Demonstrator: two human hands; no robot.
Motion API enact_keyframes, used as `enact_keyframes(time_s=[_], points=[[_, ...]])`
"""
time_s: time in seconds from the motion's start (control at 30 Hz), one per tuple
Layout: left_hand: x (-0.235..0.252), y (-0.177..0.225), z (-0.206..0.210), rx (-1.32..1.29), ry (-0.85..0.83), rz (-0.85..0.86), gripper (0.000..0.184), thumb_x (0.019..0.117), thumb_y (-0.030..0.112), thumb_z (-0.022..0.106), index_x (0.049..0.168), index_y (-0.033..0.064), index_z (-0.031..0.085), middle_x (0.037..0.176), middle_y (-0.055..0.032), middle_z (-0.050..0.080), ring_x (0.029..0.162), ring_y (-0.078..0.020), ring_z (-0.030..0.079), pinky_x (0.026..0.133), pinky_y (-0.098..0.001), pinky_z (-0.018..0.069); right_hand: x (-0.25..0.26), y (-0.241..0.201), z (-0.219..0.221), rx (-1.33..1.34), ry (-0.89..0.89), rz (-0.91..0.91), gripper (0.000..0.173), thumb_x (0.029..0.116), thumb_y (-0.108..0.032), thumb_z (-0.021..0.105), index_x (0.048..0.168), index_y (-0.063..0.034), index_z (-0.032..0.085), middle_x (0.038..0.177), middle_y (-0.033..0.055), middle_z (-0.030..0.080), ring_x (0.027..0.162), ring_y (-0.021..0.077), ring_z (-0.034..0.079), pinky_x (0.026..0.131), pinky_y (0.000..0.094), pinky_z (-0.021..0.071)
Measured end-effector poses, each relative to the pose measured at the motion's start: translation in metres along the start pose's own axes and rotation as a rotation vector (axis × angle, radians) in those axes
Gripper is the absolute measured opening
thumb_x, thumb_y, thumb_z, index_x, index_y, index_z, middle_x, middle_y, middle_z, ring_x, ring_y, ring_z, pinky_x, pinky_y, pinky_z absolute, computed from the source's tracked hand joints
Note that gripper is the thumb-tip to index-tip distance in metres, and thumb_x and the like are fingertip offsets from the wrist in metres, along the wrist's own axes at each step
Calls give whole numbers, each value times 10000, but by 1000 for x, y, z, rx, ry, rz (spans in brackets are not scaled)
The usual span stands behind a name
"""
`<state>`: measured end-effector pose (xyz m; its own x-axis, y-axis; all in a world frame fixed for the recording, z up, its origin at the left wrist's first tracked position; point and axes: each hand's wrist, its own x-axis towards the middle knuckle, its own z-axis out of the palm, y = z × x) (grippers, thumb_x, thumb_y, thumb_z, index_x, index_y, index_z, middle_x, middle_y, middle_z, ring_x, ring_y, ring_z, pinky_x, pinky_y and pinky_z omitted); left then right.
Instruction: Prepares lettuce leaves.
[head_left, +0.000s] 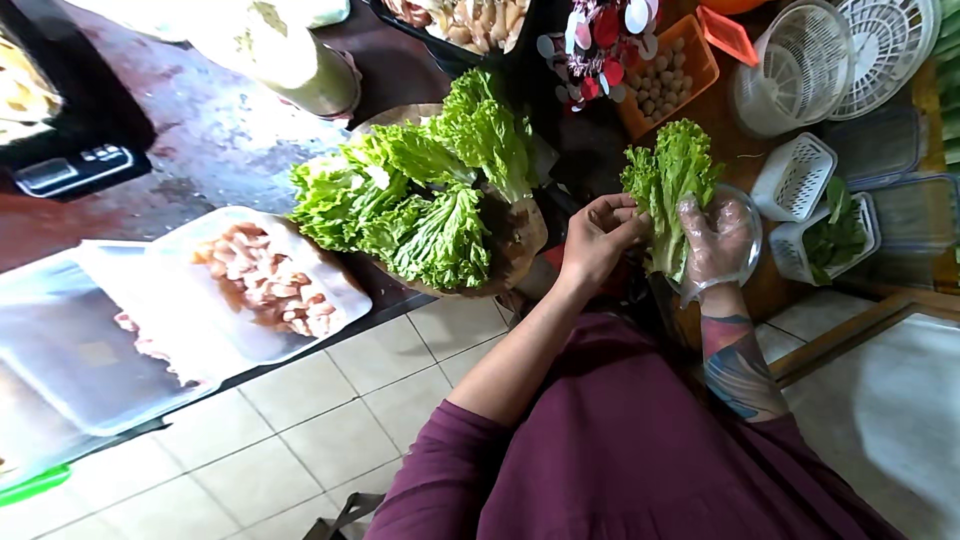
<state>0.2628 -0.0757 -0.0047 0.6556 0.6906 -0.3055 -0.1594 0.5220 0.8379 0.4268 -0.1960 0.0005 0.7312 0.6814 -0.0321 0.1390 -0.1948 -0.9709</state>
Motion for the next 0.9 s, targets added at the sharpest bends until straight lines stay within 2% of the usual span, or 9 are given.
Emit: enact_keyframes(time_s=[0.13,0.2,0.37,0.47,0.53,0.63,0.77,0.83,0.9], points=[[2,-14,-12,-163,-47,3,402,1013,-7,541,1412,-37,502,1213,-233,669,1054,-360,684,906,-520,596,3,-4,-2,76,11,90,357,972,-249,723,1292,-114,637,1139,89,704,1015,241,708,861,462,630],[3,-16,-13,-276,-43,-19,406,1059,82,468,1456,-2,464,1253,-252,631,1074,-373,666,920,-537,580,3,-7,-2,104,30,129,357,963,-271,735,1280,-131,648,1127,88,705,982,246,712,813,466,638],[3,-18,1,-47,-23,-87,815,886,228,824,1539,99,354,1294,-168,636,1091,-333,685,887,-507,631,-8,-36,-4,121,-26,218,354,953,-267,744,1270,-152,636,1083,62,698,923,231,712,746,432,647],[6,-21,5,41,-57,-94,421,971,249,728,1310,31,609,1088,-167,721,931,-301,725,808,-479,641,0,-2,-1,150,-25,155,345,959,-251,741,1260,-116,643,1078,105,696,908,258,714,710,455,649],[6,-24,4,44,-82,-66,317,1001,202,683,1251,12,639,1041,-169,723,897,-293,723,798,-470,635,1,6,-4,182,-19,175,344,962,-253,740,1267,-126,644,1090,110,696,913,270,717,703,472,652],[6,-29,-2,2,-134,-37,411,1005,54,637,1401,26,530,1218,-180,683,1077,-317,692,925,-498,608,0,4,-6,274,-12,240,359,970,-238,726,1303,-151,623,1151,116,685,965,293,711,738,504,647],[9,-38,1,-190,-164,-93,498,1005,51,476,1499,91,434,1284,-189,610,1067,-308,643,853,-488,580,-1,1,-8,230,-9,238,336,971,-259,727,1278,-156,636,1117,105,690,938,286,718,707,502,651],[10,-36,9,-164,-140,-127,437,1052,201,546,1463,75,464,1254,-193,636,1080,-322,662,883,-512,589,-2,1,-10,142,-24,206,335,970,-277,729,1268,-144,653,1101,102,702,930,280,725,699,501,659],[13,-33,21,-29,-83,-145,521,985,261,709,1423,61,508,1240,-160,681,1110,-314,689,941,-517,608,1,3,-10,87,-29,163,322,964,-269,738,1242,-125,664,1074,95,708,914,263,729,707,483,667]])
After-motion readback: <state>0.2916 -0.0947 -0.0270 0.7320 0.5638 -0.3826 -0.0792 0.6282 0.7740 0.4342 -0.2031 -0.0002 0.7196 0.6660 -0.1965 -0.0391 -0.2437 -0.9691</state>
